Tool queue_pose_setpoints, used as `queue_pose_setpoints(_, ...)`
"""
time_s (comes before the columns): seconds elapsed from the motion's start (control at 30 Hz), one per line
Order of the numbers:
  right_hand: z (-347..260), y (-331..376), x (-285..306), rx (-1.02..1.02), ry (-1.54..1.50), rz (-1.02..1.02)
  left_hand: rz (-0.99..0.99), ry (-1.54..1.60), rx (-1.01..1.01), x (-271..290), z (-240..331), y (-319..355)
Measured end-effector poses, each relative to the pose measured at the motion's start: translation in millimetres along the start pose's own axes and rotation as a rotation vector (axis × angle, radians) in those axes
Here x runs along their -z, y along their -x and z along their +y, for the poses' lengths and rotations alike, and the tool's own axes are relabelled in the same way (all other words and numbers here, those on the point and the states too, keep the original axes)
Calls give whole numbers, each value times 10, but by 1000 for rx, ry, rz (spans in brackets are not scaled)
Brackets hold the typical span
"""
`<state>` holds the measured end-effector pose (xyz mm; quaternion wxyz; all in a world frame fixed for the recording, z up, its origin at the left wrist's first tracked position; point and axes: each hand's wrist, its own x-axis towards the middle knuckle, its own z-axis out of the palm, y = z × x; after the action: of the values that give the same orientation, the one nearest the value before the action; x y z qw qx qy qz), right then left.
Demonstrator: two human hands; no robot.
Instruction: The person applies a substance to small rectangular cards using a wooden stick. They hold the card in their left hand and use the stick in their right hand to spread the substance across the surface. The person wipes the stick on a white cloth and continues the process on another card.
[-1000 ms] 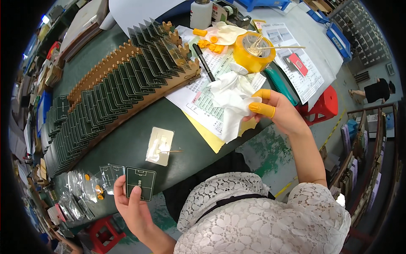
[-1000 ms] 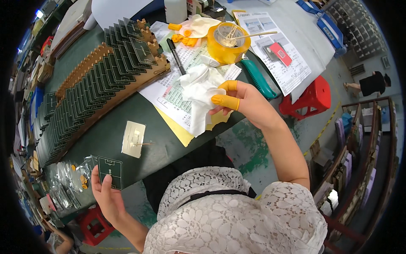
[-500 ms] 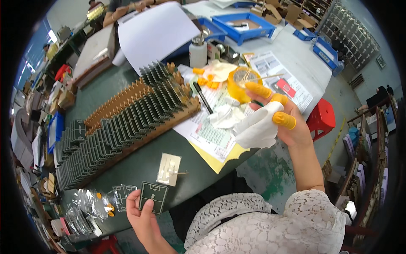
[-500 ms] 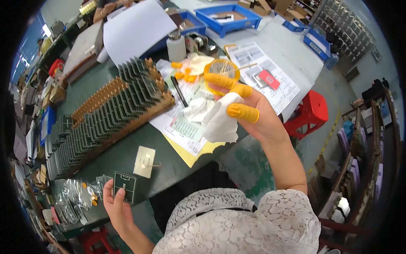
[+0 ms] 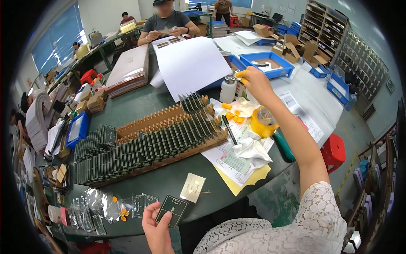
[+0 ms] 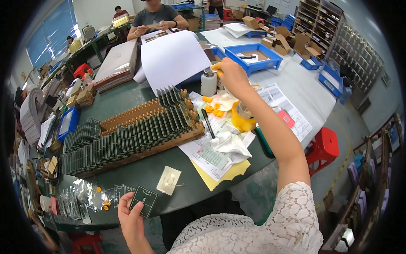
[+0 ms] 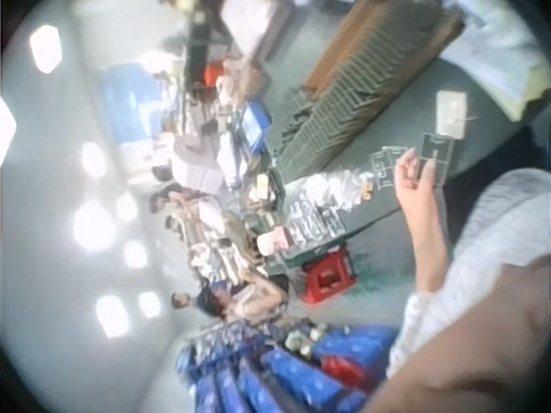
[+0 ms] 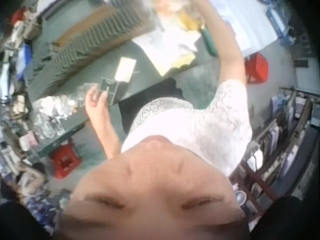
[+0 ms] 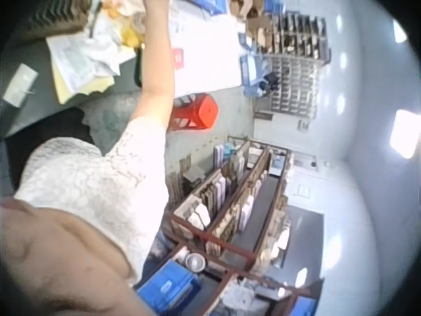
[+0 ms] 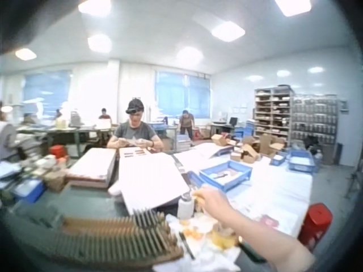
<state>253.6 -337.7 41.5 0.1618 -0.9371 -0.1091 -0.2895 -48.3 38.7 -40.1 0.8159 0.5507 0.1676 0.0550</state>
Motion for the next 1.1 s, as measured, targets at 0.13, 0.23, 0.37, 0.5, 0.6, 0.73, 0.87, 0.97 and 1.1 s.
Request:
queue_pose_setpoints(0.13,359,-330,-235,-187,-252,125,45,10,-1,8,49,-17)
queue_pose_setpoints(0.23,504,-505,-306,-231,-257,15,57,-1,2,3,75,-60)
queue_pose_setpoints(0.37,508,-583,-384,-239,-190,-81,51,0,13,2,44,-115)
queue_pose_setpoints(0.5,464,-596,-473,-260,-168,-53,68,-10,4,6,23,-118)
queue_pose_setpoints(0.6,487,-590,-477,-275,-164,-43,27,10,-2,9,73,-89)
queue_pose_setpoints(0.73,587,-591,-504,-232,-144,-55,73,29,40,-71,134,-58)
queue_pose_setpoints(0.87,525,-666,-541,-247,-116,-61,71,39,35,-60,110,-24)
queue_pose_setpoints(0.97,526,-694,-558,-256,-128,-62,61,49,29,-33,91,-8)
queue_pose_setpoints(1.1,396,-654,-536,-237,-154,-23,84,47,6,-48,130,21)
